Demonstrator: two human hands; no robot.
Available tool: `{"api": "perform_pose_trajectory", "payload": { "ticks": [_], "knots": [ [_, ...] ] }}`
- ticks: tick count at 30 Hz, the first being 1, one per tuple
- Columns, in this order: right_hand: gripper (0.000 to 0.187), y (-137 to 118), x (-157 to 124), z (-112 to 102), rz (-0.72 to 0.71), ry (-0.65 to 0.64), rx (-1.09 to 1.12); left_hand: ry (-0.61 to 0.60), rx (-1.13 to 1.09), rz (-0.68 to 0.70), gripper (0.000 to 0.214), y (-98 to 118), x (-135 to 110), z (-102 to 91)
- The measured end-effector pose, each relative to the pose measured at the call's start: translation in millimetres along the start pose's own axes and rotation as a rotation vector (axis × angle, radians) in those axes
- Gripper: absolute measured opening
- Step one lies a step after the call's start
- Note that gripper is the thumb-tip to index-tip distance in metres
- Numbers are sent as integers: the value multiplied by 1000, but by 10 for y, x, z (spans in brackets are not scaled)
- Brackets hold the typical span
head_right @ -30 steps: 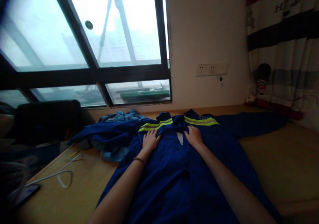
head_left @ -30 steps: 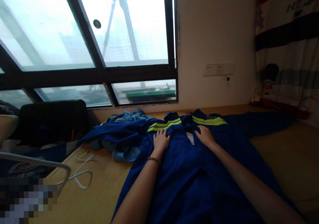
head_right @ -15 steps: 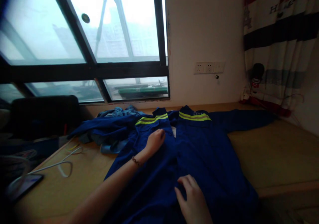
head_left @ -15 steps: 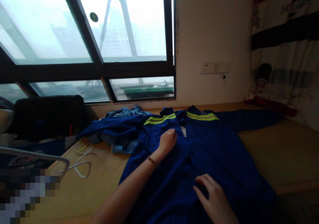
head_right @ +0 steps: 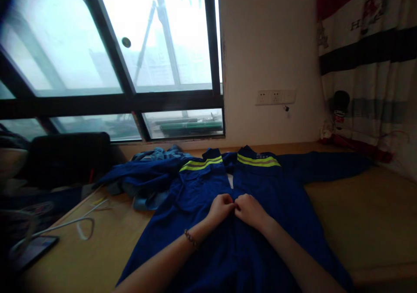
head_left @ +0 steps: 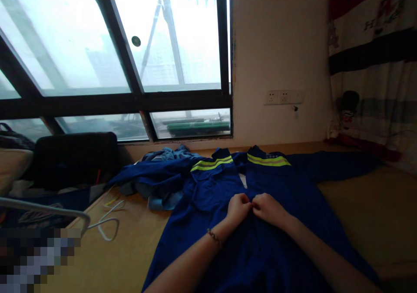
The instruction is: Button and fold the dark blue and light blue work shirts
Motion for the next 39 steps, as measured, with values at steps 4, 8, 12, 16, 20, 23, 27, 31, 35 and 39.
{"api": "perform_pose_trajectory", "payload": {
  "ticks": [4, 8, 12, 16, 20, 23, 27, 31, 35, 39],
  "knots": [
    [21, 38, -46, -38, -104, 120, 121, 138, -13, 120, 5, 104, -110, -97],
    [17, 181, -50, 31, 27, 90, 227, 207, -143, 179, 7, 184, -162, -154],
    [13, 265, -54, 19, 211, 203, 227, 149, -262, 276, 9, 301, -192, -149],
    [27, 269, -34, -103, 121, 241, 223, 33, -311, 329, 9, 402, -218, -133],
    [17, 652, -79, -445, 361, 377, 53, -40, -162, 321, 18, 408, -307, -206],
    [15, 779, -295, -663, 514, 426, -27, -187, 34, 486, 12, 467, -519, -286],
    [12, 332, -753, -613, 461, 453, 129, -286, 182, 619, 25, 567, -850, -374],
    [17, -220, -1173, -222, 367, 225, 286, -489, 219, 649, 33, 637, -1168, -308],
    [19, -286, -1390, -94, 383, 193, 257, -497, 243, 680, 35, 633, -1394, -366],
    [23, -246, -1405, -152, 455, 185, 42, -558, 253, 672, 43, 580, -1535, -487]
  ]
}}
Point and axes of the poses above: each hand's wrist, its own x-axis towards the middle knuckle, its own z-axis out of the palm, y = z × x, the point moved 5 cm from there along x, towards the middle knuckle, and after that the axes turned 14 degrees about y, right-handed, at the moved point
